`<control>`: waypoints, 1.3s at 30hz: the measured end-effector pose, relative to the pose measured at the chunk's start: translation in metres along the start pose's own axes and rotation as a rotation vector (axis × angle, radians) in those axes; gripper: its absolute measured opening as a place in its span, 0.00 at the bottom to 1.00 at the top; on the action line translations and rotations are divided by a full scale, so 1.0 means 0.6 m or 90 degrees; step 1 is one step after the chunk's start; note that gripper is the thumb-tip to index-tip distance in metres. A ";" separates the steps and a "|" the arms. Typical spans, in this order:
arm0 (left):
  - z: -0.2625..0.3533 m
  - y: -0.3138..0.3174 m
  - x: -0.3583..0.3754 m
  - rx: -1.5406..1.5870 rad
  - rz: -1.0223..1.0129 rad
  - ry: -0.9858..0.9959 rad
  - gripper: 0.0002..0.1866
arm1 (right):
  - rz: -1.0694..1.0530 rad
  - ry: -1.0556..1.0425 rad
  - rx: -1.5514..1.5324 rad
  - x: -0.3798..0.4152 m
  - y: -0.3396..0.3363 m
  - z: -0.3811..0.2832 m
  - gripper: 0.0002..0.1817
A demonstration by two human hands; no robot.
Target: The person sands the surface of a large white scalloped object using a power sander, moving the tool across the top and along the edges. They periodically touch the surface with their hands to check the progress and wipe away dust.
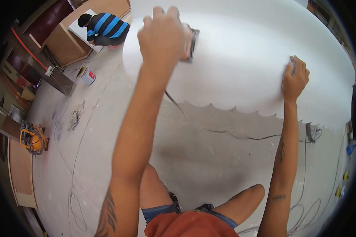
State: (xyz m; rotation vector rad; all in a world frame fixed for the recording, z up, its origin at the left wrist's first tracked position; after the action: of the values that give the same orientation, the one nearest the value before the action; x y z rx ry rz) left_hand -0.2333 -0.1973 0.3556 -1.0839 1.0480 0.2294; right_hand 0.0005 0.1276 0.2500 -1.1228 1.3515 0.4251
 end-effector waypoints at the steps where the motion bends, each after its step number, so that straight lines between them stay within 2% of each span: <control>1: 0.000 0.023 -0.038 -0.036 -0.027 0.027 0.14 | -0.005 0.004 -0.005 0.000 0.001 -0.001 0.15; 2: 0.003 0.041 -0.071 -0.073 -0.052 0.054 0.14 | -0.001 0.005 -0.004 0.000 0.000 -0.002 0.14; 4: 0.018 0.053 -0.122 -0.071 -0.274 -0.010 0.23 | -0.006 0.011 0.003 0.004 0.004 0.003 0.14; 8: 0.020 0.072 -0.150 -0.054 -0.171 0.020 0.18 | -0.010 0.022 -0.014 0.002 0.007 0.006 0.14; 11: 0.029 0.040 -0.093 -0.031 -0.127 0.041 0.18 | -0.001 0.005 -0.027 0.003 0.002 0.003 0.14; 13: 0.022 0.019 -0.046 -0.037 -0.035 0.036 0.14 | -0.008 0.011 -0.017 0.006 0.002 0.005 0.14; 14: 0.020 0.015 -0.020 -0.037 -0.037 0.035 0.14 | -0.008 0.014 -0.010 0.003 0.004 0.004 0.14; 18: 0.018 -0.041 0.095 0.095 0.086 0.006 0.15 | 0.011 0.007 -0.010 0.003 0.004 0.011 0.14; 21: 0.008 -0.029 0.166 0.125 0.017 -0.058 0.17 | 0.012 -0.005 -0.005 0.005 0.000 0.003 0.14; 24: 0.009 -0.030 0.168 0.114 0.037 -0.055 0.16 | 0.005 -0.002 -0.009 0.003 0.002 0.003 0.14; 29: 0.019 -0.009 0.029 0.022 0.019 -0.007 0.15 | 0.004 0.012 -0.004 0.007 0.002 0.002 0.14; 33: 0.036 0.036 -0.100 -0.050 -0.131 0.044 0.18 | 0.010 0.025 -0.006 0.006 0.005 0.008 0.14; 35: 0.031 0.072 -0.152 -0.050 -0.151 0.045 0.17 | 0.003 0.026 -0.008 0.007 0.007 0.009 0.15; 37: 0.033 0.077 -0.156 -0.051 -0.173 0.044 0.17 | 0.002 0.023 -0.009 0.008 0.008 0.009 0.15; 39: 0.037 0.066 -0.146 -0.024 -0.125 0.017 0.16 | 0.002 0.020 -0.009 0.008 0.007 0.009 0.15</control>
State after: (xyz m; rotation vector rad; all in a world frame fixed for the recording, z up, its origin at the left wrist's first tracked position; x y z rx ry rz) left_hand -0.2909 -0.1316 0.4019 -1.2191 0.9568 0.0772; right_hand 0.0014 0.1326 0.2434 -1.1440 1.3799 0.4208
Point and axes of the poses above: each hand's wrist, its own x-axis away from the middle knuckle, its own y-axis out of the palm, z = x × y, the point moved 8 cm from there along -x, towards the middle knuckle, and after that the axes turned 4 degrees about -y, right-handed, at the moved point
